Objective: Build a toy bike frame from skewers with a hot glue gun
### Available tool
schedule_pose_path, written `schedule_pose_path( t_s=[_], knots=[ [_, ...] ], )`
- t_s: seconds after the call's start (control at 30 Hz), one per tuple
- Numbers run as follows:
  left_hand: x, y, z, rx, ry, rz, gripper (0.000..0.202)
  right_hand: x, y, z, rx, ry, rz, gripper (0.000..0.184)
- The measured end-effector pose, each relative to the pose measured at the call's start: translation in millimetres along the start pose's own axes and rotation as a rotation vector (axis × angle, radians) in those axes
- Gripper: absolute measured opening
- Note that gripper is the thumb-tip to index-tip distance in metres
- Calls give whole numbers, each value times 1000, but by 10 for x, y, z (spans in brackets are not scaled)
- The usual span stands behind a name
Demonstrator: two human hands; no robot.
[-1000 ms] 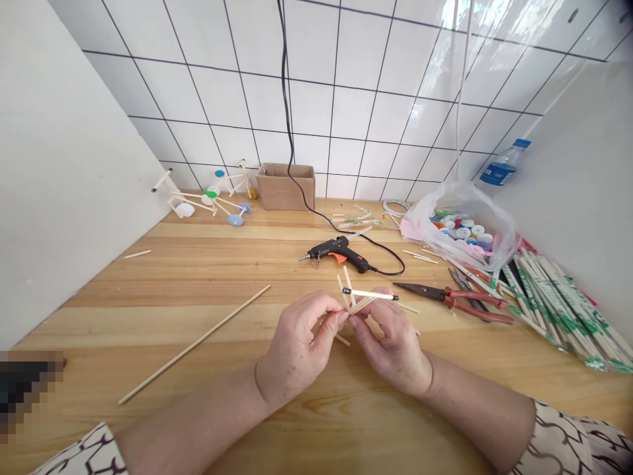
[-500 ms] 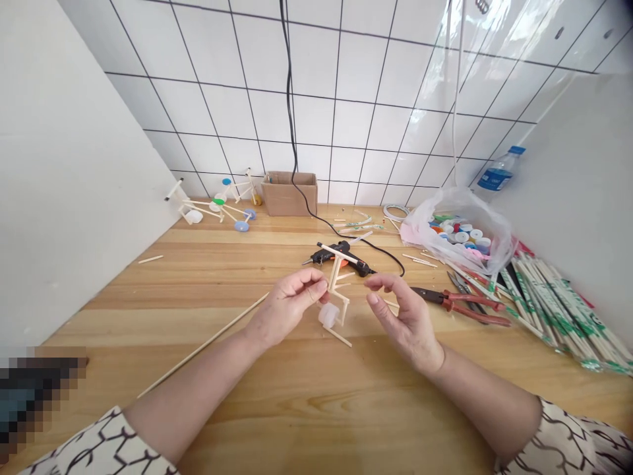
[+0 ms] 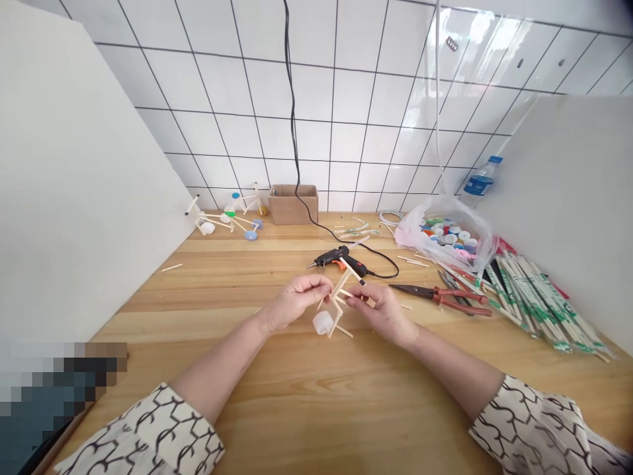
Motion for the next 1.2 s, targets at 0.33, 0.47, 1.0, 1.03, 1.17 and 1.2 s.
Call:
schedule_pose_path(
  t_s=[0.33, 0.47, 1.0, 1.03, 1.17, 1.2],
  knots=[
    [-124, -42, 103, 5, 125, -51, 32, -77, -45, 75, 20, -31, -77, 23],
    [-150, -62, 164, -22, 172, -43, 35, -55, -73, 61, 19, -58, -68, 26],
    [-221, 6, 100, 72, 22, -176, 32, 90, -20, -69, 48, -102, 18, 26],
    [-204, 24, 21, 127, -55, -187, 29, 88, -14, -64, 45, -88, 11, 25],
    [-28, 86, -230, 278, -353, -145, 16, 65, 13, 22, -19, -28, -14, 20],
    [20, 94, -252, 287, -424, -121, 9, 56, 16, 48, -37, -23, -23, 20]
  ],
)
Point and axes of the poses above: each hand's wrist, its own y-axis away from the middle knuckle, its own x-axis out of the palm, z = x × y, the point moved 7 cm from there along -y, towards the middle knuckle, and after that the axes turned 15 degrees about y, right-handed, at the moved point
